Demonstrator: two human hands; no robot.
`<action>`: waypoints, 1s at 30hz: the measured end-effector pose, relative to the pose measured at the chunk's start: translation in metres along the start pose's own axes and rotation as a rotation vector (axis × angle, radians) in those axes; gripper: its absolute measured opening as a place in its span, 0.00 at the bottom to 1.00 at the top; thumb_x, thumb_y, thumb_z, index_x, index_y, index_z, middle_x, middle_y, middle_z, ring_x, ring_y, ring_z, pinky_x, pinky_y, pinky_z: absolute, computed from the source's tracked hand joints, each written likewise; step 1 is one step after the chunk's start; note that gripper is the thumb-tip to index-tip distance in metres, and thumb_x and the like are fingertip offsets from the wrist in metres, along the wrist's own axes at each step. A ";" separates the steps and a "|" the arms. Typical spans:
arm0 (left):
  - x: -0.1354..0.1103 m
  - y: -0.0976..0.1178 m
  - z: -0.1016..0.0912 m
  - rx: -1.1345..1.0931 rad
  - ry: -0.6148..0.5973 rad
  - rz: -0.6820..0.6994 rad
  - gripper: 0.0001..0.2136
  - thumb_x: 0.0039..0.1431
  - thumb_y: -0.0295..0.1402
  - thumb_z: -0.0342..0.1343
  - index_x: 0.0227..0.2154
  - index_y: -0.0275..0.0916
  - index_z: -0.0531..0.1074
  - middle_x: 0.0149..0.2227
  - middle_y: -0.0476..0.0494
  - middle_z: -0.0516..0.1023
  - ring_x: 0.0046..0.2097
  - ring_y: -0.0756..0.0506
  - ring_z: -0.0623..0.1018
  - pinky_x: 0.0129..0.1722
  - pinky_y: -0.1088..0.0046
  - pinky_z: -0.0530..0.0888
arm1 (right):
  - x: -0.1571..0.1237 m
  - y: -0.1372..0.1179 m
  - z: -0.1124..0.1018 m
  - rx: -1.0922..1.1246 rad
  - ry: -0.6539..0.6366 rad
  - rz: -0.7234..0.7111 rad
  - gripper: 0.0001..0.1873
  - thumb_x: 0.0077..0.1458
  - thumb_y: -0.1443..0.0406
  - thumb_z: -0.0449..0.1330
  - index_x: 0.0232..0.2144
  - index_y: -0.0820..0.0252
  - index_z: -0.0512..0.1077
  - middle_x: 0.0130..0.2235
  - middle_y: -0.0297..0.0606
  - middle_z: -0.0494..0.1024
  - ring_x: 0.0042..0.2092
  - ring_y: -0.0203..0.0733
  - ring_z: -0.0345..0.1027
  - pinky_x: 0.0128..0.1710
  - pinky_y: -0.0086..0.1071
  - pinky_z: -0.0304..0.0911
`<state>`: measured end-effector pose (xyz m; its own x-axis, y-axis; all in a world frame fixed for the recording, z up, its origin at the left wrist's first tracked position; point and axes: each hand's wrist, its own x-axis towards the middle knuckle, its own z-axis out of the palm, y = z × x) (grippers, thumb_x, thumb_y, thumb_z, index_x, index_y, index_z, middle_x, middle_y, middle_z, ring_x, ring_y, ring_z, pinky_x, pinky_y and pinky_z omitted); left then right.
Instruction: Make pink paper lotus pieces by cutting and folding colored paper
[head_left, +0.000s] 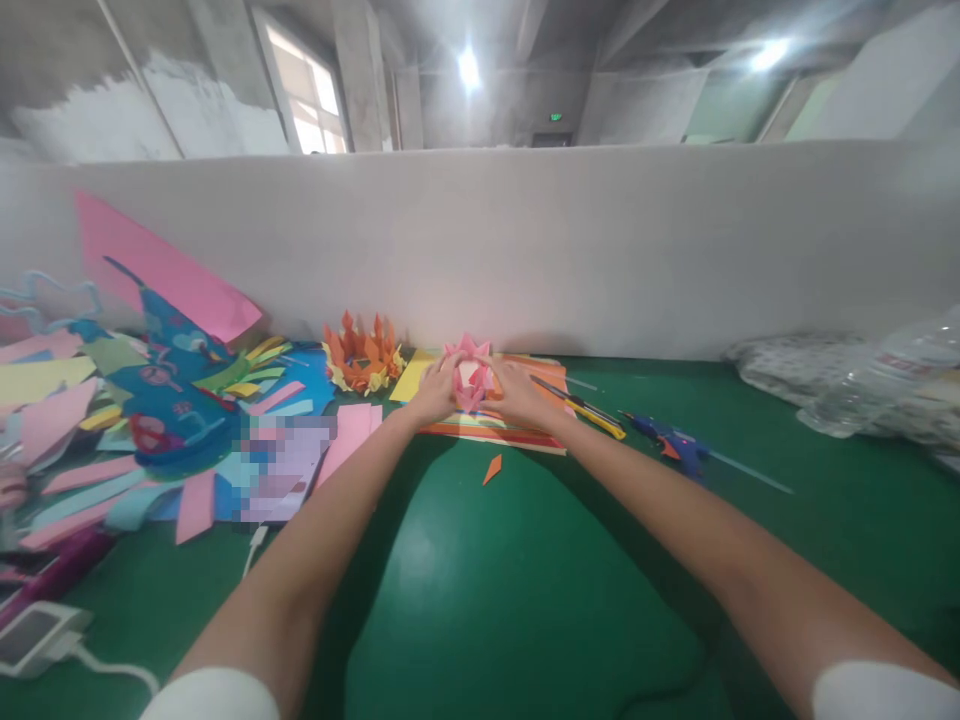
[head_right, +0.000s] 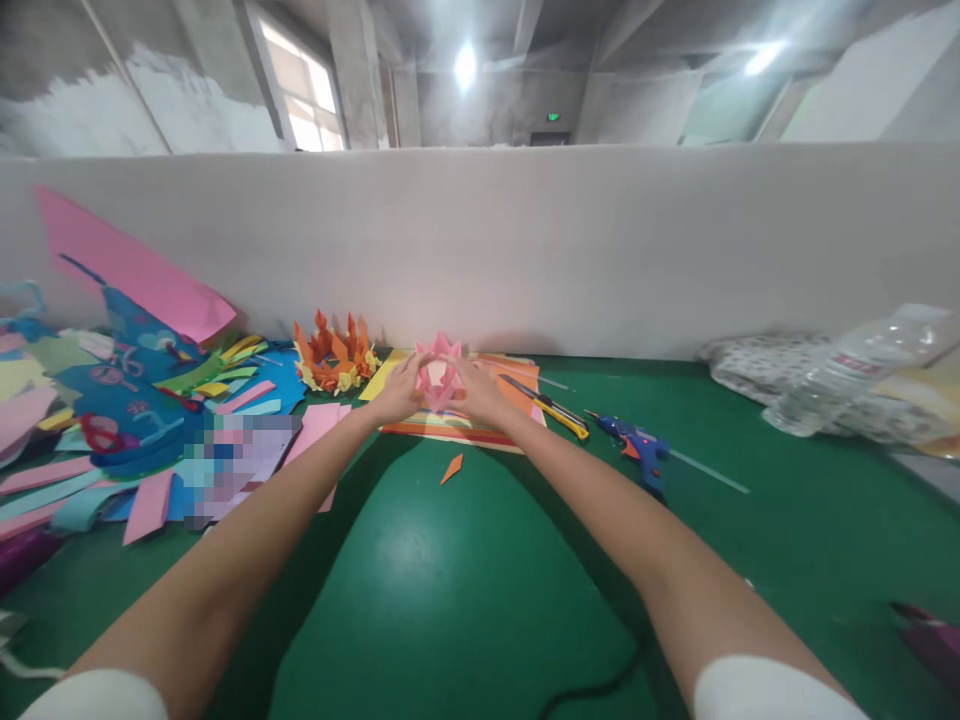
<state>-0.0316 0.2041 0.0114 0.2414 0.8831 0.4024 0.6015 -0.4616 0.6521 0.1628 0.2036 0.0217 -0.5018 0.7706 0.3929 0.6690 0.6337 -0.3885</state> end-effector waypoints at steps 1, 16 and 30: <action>0.005 0.001 -0.003 0.047 -0.032 0.029 0.32 0.40 0.19 0.59 0.53 0.41 0.63 0.56 0.41 0.65 0.61 0.39 0.58 0.61 0.61 0.49 | 0.007 -0.001 -0.001 -0.050 -0.026 -0.026 0.36 0.48 0.59 0.61 0.58 0.54 0.57 0.56 0.44 0.65 0.53 0.52 0.56 0.50 0.43 0.52; 0.032 -0.003 -0.016 0.427 -0.002 0.000 0.11 0.50 0.39 0.62 0.20 0.37 0.72 0.31 0.37 0.75 0.45 0.36 0.70 0.52 0.57 0.51 | 0.041 0.014 -0.010 -0.550 -0.100 -0.065 0.14 0.56 0.58 0.54 0.33 0.60 0.77 0.46 0.48 0.69 0.47 0.53 0.52 0.42 0.43 0.44; -0.017 -0.021 0.010 0.313 0.313 -0.243 0.10 0.61 0.30 0.48 0.42 0.33 0.70 0.43 0.32 0.72 0.48 0.38 0.71 0.49 0.60 0.65 | 0.031 0.017 0.009 -0.588 -0.015 0.022 0.12 0.55 0.62 0.54 0.33 0.62 0.76 0.45 0.52 0.70 0.47 0.55 0.52 0.43 0.43 0.48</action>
<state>-0.0412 0.1997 -0.0157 -0.1455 0.8719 0.4676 0.8229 -0.1558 0.5464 0.1537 0.2384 0.0202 -0.4886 0.7869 0.3769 0.8692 0.4763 0.1325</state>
